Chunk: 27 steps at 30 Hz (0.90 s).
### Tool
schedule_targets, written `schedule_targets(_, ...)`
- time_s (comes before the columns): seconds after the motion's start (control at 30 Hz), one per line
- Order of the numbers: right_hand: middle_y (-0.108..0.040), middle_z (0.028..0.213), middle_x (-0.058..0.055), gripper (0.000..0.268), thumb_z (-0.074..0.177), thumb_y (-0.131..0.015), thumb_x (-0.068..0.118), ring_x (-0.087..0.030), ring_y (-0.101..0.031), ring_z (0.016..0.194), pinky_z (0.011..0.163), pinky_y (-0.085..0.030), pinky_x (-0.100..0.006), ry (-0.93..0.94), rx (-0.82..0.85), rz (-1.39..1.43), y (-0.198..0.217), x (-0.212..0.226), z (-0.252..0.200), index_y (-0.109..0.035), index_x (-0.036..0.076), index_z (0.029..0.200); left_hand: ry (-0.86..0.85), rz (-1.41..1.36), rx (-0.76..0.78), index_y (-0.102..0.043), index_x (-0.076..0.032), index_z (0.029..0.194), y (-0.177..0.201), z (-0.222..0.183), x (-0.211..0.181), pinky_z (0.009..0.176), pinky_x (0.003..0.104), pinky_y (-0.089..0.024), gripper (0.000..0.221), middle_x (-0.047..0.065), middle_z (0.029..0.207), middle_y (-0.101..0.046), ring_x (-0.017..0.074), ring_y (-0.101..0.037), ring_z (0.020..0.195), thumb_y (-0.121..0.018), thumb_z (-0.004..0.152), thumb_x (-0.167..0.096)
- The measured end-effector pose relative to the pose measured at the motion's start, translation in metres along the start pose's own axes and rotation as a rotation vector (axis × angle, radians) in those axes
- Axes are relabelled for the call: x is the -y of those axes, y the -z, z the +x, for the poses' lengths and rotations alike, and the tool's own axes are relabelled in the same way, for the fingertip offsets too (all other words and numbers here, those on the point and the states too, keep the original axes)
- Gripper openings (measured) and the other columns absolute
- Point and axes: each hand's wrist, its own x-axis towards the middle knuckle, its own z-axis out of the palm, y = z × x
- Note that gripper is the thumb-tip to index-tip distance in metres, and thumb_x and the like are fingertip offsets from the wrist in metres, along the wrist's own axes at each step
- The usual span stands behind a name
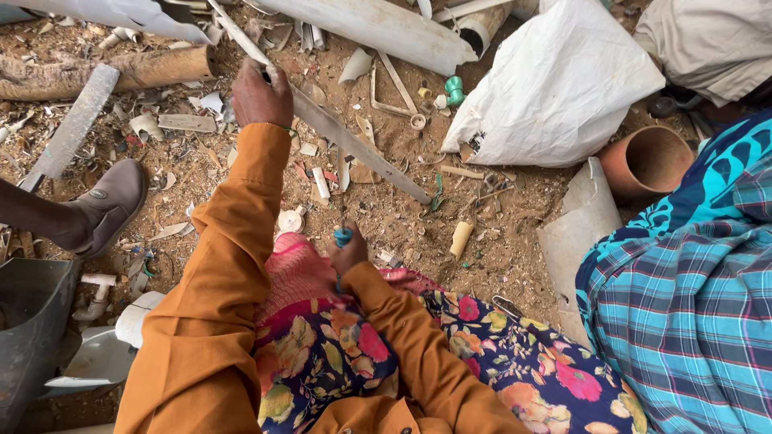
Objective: The person uses a curved blade tool to cut a white plastic pipe while sitting amidst scattered industrial debris.
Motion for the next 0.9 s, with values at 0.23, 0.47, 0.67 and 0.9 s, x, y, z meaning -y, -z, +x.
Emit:
schedule_targets(0.23,-0.068,0.096,-0.011,0.054,0.085,-0.07,-0.004,-0.019,-0.067,0.064,0.052,-0.057,-0.032,-0.546,-0.41,-0.024,0.075,-0.025,-0.04,-0.052,0.014,0.133,-0.089,0.04,-0.109,-0.06,-0.004,0.093,-0.006,0.001,0.018,0.064,0.046,-0.057,0.022,0.015,0.084,-0.07,0.0276,-0.069,0.068,-0.07,0.098,-0.024)
schedule_targets(0.47,-0.065,0.072,-0.009,0.03,0.088,-0.065,0.001,-0.017,-0.062,0.053,0.044,-0.054,-0.032,-0.087,-0.029,0.023,0.003,0.071,-0.017,-0.053,0.012,0.113,-0.076,0.102,-0.043,-0.055,-0.006,0.086,-0.008,0.008,-0.003,0.055,0.04,-0.056,0.048,0.012,0.076,-0.066,0.0217,-0.066,0.061,-0.068,0.101,-0.05)
schedule_targets(0.67,-0.059,0.064,-0.008,0.02,0.088,-0.063,-0.001,-0.019,-0.057,0.048,0.041,-0.048,-0.035,-0.269,-0.111,0.056,0.043,0.041,-0.038,-0.051,0.009,0.101,-0.064,0.089,0.032,-0.052,-0.012,0.08,0.013,-0.001,-0.007,0.052,0.036,-0.05,0.064,0.005,0.068,-0.06,0.0158,-0.059,0.056,-0.058,0.098,-0.073)
schedule_targets(0.9,-0.061,0.069,-0.005,0.027,0.086,-0.064,-0.003,-0.016,-0.061,0.053,0.046,-0.056,-0.035,-0.43,-0.211,0.131,0.068,0.073,-0.046,-0.054,0.013,0.104,-0.437,-0.009,-0.169,-0.051,-0.006,0.084,0.0,-0.008,-0.019,0.058,0.036,-0.056,0.061,0.011,0.092,-0.053,0.0209,-0.061,0.072,-0.062,0.109,-0.061)
